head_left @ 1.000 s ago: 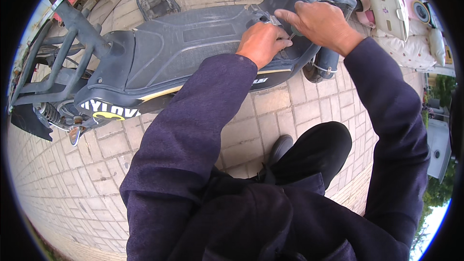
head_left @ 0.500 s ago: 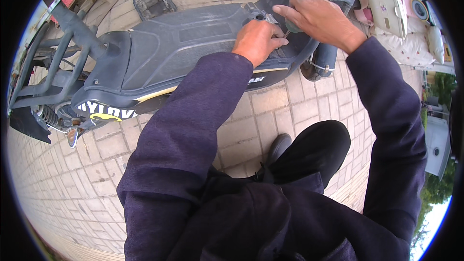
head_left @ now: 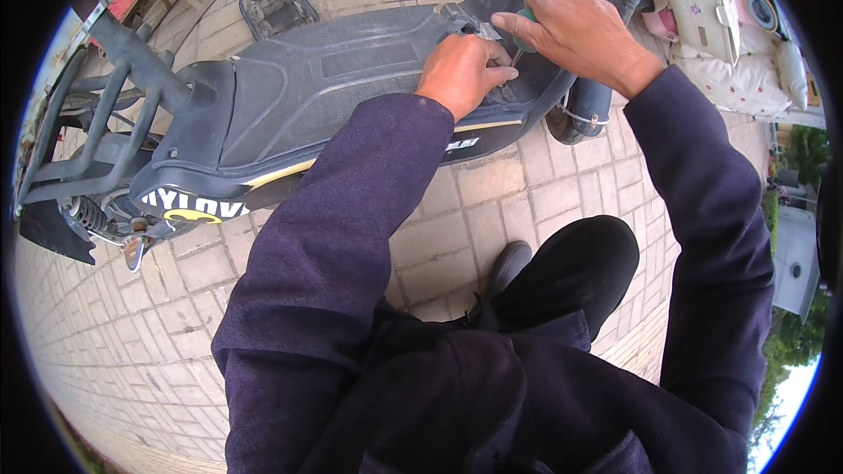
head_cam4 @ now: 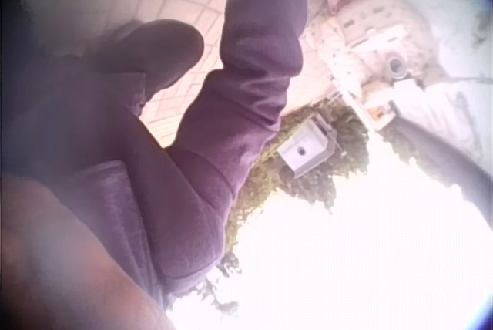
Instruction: The person works on the wiring inside the scooter's headlight assembly, using a screwdriver to remove and reinsert the bulb and connect wires. They then move to the seat area, remove the seat, and use the screwdriver on the ignition switch and surrounding components.
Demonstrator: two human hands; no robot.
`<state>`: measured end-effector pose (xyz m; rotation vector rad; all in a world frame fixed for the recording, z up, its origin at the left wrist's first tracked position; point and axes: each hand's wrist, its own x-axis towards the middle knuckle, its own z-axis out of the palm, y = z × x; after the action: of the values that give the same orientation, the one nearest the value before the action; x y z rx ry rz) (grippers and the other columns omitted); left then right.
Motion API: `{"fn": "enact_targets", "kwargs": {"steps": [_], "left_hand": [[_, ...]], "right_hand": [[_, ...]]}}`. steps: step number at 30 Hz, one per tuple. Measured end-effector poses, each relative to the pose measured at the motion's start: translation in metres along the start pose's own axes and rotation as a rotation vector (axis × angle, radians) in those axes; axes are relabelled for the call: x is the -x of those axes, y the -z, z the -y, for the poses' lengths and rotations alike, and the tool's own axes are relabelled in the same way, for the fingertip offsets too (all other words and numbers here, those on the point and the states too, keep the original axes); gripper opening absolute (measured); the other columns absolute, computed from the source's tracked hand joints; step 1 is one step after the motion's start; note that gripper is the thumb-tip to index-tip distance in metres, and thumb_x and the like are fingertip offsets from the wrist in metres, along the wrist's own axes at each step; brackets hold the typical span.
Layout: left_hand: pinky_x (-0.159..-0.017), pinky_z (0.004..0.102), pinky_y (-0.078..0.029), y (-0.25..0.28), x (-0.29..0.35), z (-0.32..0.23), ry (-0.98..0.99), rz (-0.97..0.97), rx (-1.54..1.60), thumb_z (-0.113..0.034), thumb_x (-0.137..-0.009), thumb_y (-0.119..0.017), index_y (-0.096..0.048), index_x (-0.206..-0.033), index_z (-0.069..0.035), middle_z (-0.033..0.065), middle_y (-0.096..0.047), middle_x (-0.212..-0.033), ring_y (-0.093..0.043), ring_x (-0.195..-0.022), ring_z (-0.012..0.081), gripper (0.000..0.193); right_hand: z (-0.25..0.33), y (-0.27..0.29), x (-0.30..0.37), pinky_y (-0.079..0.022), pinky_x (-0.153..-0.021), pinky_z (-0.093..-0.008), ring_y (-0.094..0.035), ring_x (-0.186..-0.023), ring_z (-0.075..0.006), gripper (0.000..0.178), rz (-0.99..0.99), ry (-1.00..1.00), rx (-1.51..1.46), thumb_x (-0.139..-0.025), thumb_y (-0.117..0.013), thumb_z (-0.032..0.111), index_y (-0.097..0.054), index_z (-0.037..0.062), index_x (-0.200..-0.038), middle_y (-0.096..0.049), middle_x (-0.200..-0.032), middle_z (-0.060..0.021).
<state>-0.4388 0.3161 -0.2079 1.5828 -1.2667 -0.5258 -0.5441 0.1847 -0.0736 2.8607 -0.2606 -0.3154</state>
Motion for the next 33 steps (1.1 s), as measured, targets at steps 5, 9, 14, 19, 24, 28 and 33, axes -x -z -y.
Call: {"fn": "enact_targets", "kwargs": {"steps": [5, 9, 14, 19, 24, 28, 33], "left_hand": [[-0.077, 0.0427, -0.056, 0.001, 0.000, 0.000, 0.005, -0.003, -0.002, -0.022, -0.084, -0.081, -0.082, -0.093, -0.006, 0.0140, -0.077, -0.083, -0.074, -0.081, 0.0330, 0.019], [-0.077, 0.0425, -0.056, 0.001, 0.000, -0.001, 0.008, 0.016, 0.020, -0.022, -0.083, -0.082, -0.081, -0.091, -0.006, 0.0134, -0.077, -0.084, -0.074, -0.081, 0.0325, 0.018], [-0.078, 0.0409, -0.057, 0.002, -0.001, -0.003, 0.018, 0.034, 0.007, -0.018, -0.084, -0.081, -0.080, -0.093, -0.004, 0.0147, -0.077, -0.086, -0.075, -0.082, 0.0310, 0.017], [-0.080, 0.0379, -0.057, 0.005, -0.001, -0.005, 0.022, 0.045, -0.011, -0.014, -0.087, -0.079, -0.079, -0.098, 0.002, 0.0175, -0.078, -0.090, -0.075, -0.083, 0.0274, 0.019], [-0.080, 0.0374, -0.057, 0.004, -0.002, -0.004, 0.052, 0.063, 0.043, -0.013, -0.088, -0.079, -0.079, -0.099, 0.002, 0.0165, -0.078, -0.089, -0.074, -0.082, 0.0255, 0.019], [-0.078, 0.0396, -0.057, 0.003, -0.002, -0.003, 0.087, 0.062, 0.055, -0.015, -0.083, -0.082, -0.079, -0.093, -0.003, 0.0137, -0.077, -0.086, -0.075, -0.084, 0.0293, 0.016], [-0.082, 0.0369, -0.057, 0.004, -0.002, -0.003, 0.068, 0.093, 0.040, -0.014, -0.087, -0.079, -0.078, -0.100, 0.001, 0.0155, -0.078, -0.092, -0.075, -0.087, 0.0260, 0.020]], "right_hand": [[-0.006, 0.003, 0.004, -0.056, -0.078, -0.0444, -0.070, -0.093, -0.0379, 0.034, -0.112, 0.153, -0.166, -0.097, -0.063, 0.031, -0.064, 0.0135, -0.126, -0.067, -0.102, -0.0139], [-0.008, 0.008, 0.005, -0.057, -0.076, -0.0394, -0.071, -0.094, -0.0367, 0.034, -0.008, 0.160, -0.356, -0.097, -0.063, 0.034, -0.063, 0.0097, -0.122, -0.068, -0.104, -0.0175], [0.015, -0.009, -0.002, -0.058, -0.072, -0.0391, -0.074, -0.086, -0.0318, 0.034, -0.108, -0.107, 0.144, -0.095, -0.066, 0.040, -0.066, 0.0072, -0.103, -0.072, -0.097, -0.0147], [0.008, -0.014, -0.006, -0.058, -0.076, -0.0422, -0.074, -0.089, -0.0323, 0.033, -0.311, 0.135, -0.008, -0.095, -0.067, 0.039, -0.066, 0.0062, -0.098, -0.072, -0.099, -0.0141], [-0.006, -0.010, -0.004, -0.057, -0.083, -0.0465, -0.072, -0.094, -0.0344, 0.029, -0.120, 0.145, -0.642, -0.096, -0.066, 0.034, -0.063, 0.0061, -0.103, -0.069, -0.100, -0.0146], [0.008, -0.016, -0.003, -0.056, -0.082, -0.0470, -0.072, -0.093, -0.0367, 0.027, -0.209, -0.045, -0.122, -0.095, -0.065, 0.031, -0.064, 0.0065, -0.105, -0.070, -0.101, -0.0162], [0.009, -0.012, -0.002, -0.055, -0.084, -0.0474, -0.070, -0.096, -0.0377, 0.033, -0.176, 0.006, -0.093, -0.095, -0.067, 0.034, -0.062, 0.0078, -0.113, -0.068, -0.103, -0.0151]]}}
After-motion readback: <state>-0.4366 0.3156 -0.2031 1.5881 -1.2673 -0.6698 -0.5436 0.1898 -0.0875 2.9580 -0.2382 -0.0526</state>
